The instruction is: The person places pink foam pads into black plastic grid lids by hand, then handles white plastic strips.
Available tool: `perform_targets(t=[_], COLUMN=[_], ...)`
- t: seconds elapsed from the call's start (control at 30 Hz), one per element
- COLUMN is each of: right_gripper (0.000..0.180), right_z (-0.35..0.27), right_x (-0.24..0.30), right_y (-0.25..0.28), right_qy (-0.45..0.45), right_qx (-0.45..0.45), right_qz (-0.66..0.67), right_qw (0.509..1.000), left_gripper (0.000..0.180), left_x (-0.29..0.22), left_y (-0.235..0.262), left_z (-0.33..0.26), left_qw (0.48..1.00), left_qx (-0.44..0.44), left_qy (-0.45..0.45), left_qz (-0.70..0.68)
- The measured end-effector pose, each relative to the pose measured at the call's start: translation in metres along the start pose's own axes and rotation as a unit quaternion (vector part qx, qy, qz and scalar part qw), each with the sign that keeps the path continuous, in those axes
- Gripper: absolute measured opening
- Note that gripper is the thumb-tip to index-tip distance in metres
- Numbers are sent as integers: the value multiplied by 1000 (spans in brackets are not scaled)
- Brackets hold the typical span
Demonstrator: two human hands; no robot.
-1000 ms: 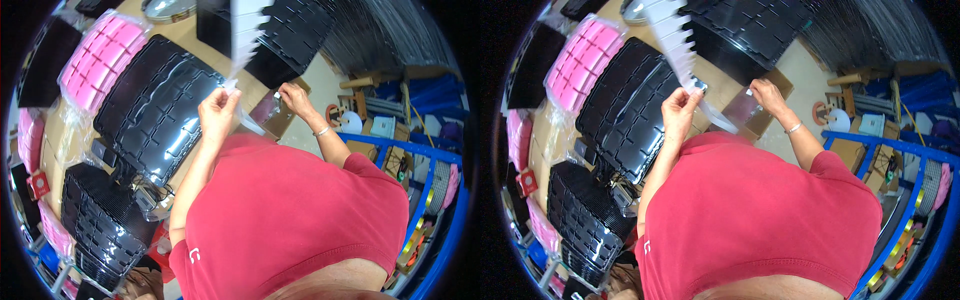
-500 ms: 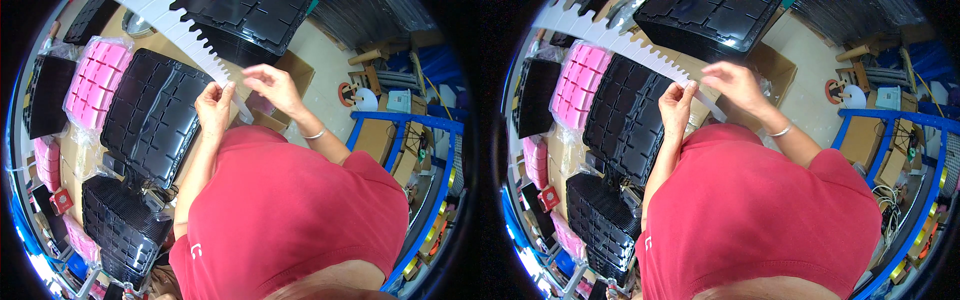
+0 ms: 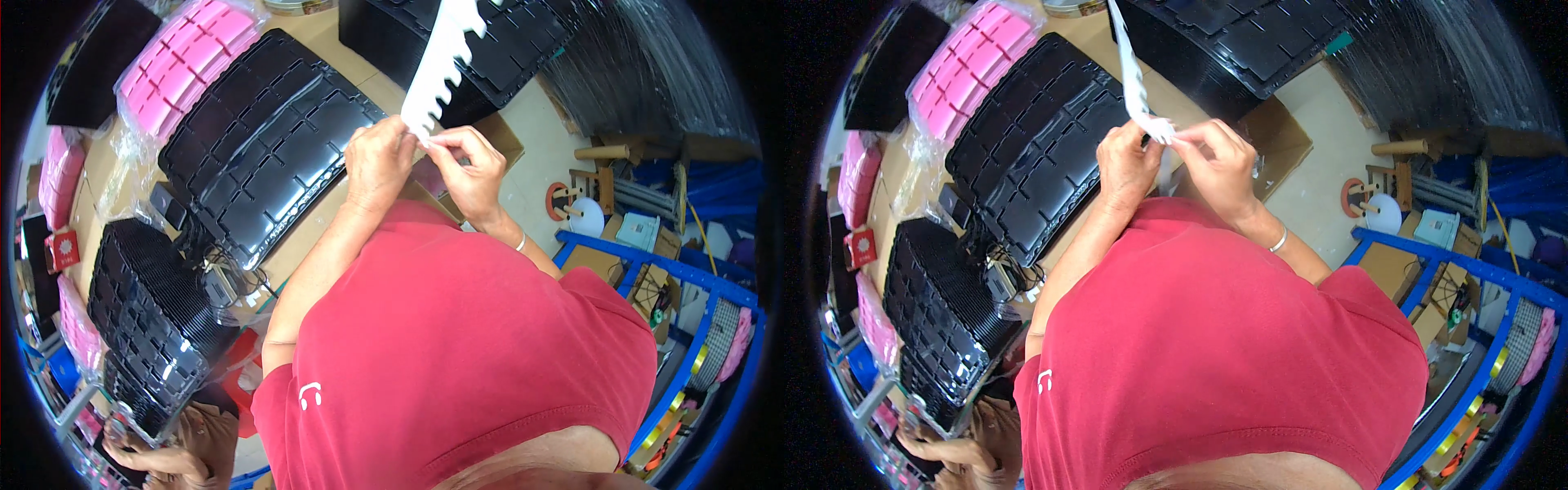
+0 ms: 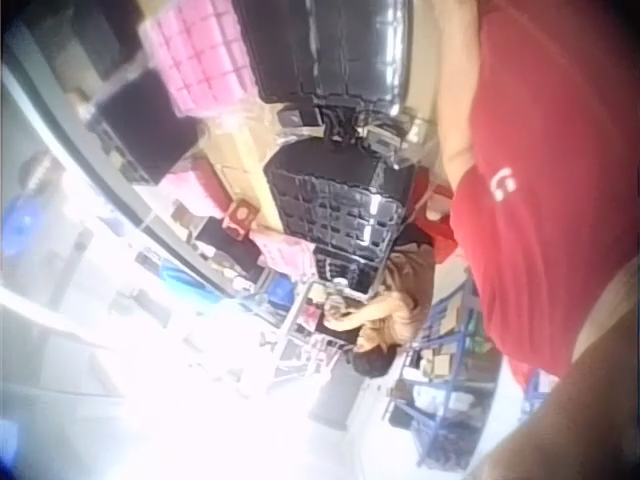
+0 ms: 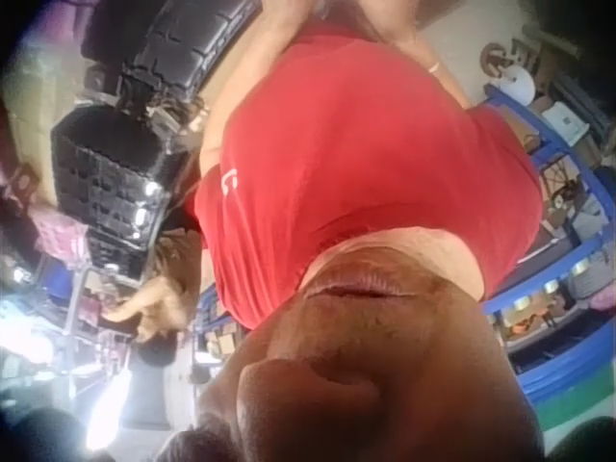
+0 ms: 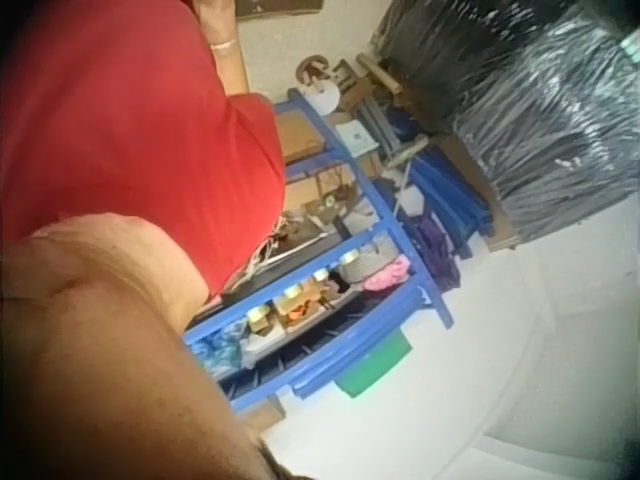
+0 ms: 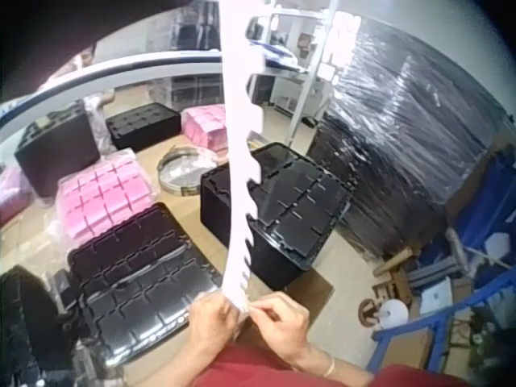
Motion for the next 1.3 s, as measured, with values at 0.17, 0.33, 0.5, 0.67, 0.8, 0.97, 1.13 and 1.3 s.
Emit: perform_targets(t=[0.17,0.33,0.5,0.67,0.8,0.97,1.13,1.3], right_gripper=[7,14,14,11,11,8,9,15], right_z=[1,13,11,2,-11,-5,-3,-11], right_x=[-26,-44,-53,-40,-26,-47,-64,-71], right_y=[11,-6,-16,-12,-4,-12,-26,-27], right_qy=[-196,-259,-328,-237,9,-166,-243,-313], right_qx=[63,150,195,64,-64,36,101,112], right_qz=[185,323,367,226,23,246,315,347], right_qw=[961,898,849,943,998,954,912,877], left_gripper=[15,20,24,18,16,14,14,14], left_x=[-11,1,13,14,18,19,34,36], left_y=[0,-12,-25,-16,-30,-41,-48,-53], left_z=[-4,-12,-26,-19,-27,-30,-33,-34], left_qw=[996,965,867,953,939,804,831,850], left_qx=[13,78,38,83,62,35,55,64], left_qy=[15,128,241,203,184,245,278,300], left_qz=[-86,-215,-434,-211,-285,-540,-478,-429])
Point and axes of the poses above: each hand's wrist, its own z-axis towards the middle knuckle, its own y-axis out of the back of the hand, x = y × z, the point moved 7 cm from there along z, towards the middle knuckle, and after that the axes turned 15 degrees about -y, right-handed, at the moved point
